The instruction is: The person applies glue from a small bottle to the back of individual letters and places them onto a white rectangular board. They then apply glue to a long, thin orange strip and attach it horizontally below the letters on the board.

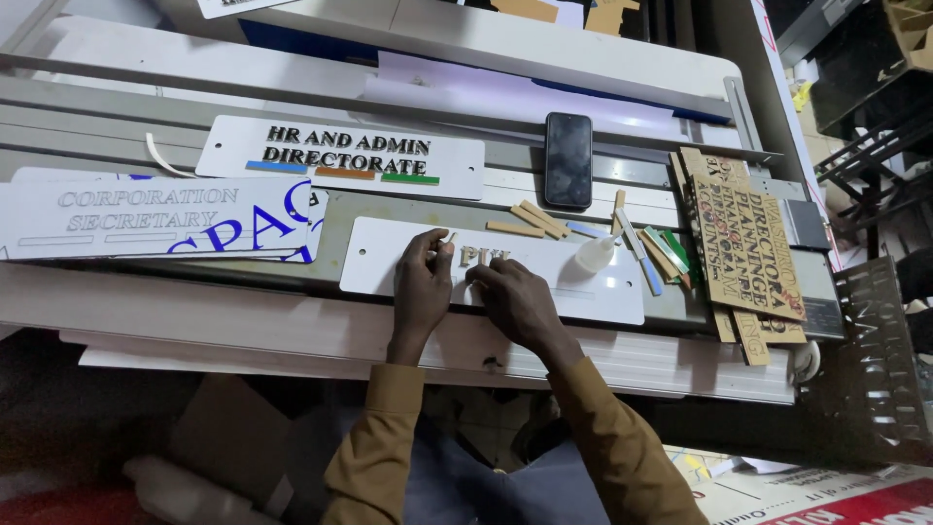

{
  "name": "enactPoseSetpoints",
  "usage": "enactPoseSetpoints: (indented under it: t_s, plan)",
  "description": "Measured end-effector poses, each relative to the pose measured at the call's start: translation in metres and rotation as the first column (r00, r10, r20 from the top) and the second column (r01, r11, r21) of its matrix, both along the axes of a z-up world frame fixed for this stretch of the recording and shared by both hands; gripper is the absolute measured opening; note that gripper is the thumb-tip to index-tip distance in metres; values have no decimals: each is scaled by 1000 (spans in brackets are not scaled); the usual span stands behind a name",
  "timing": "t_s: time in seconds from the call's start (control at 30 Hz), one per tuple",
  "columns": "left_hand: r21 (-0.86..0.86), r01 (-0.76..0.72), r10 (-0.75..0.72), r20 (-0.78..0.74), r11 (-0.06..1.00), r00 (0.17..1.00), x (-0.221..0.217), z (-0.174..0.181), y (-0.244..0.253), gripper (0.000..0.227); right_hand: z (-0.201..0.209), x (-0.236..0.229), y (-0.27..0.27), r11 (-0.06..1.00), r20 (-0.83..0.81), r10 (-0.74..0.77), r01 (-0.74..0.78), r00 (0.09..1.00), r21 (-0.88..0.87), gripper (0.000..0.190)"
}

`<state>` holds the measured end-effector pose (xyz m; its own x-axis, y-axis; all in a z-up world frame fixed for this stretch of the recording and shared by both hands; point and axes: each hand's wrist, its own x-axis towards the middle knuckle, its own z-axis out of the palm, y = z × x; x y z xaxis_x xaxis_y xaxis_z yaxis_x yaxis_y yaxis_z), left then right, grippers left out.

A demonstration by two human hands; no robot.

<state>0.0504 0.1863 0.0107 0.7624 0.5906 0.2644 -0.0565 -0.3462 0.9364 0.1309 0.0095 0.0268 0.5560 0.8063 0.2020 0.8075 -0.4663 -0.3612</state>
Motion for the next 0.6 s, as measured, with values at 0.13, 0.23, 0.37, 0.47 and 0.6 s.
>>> enactPoseSetpoints:
  t_s: [0.13,0.23,0.37,0.47,0.6]
  plan:
    - [-2,20,-20,1,1000,1000,-2,3,0,31,-4,4,0,999,-79,-30,28,996,-26,16]
    - [13,34,-34,8,999,999,-1,8,0,30,5,5,3,998,-133,-56,55,989,-13,16]
    - [75,32,-32,1,997,999,-4,4,-2,30,10,3,10,996,-141,-90,85,986,-40,13]
    - [66,40,-39,-11,997,999,-5,9,-4,30,13,-6,11,996,-46,-73,70,996,-59,21]
    - [70,38,-38,-2,997,999,-2,1,-1,29,2,-7,1,998,-34,-52,53,998,25,22]
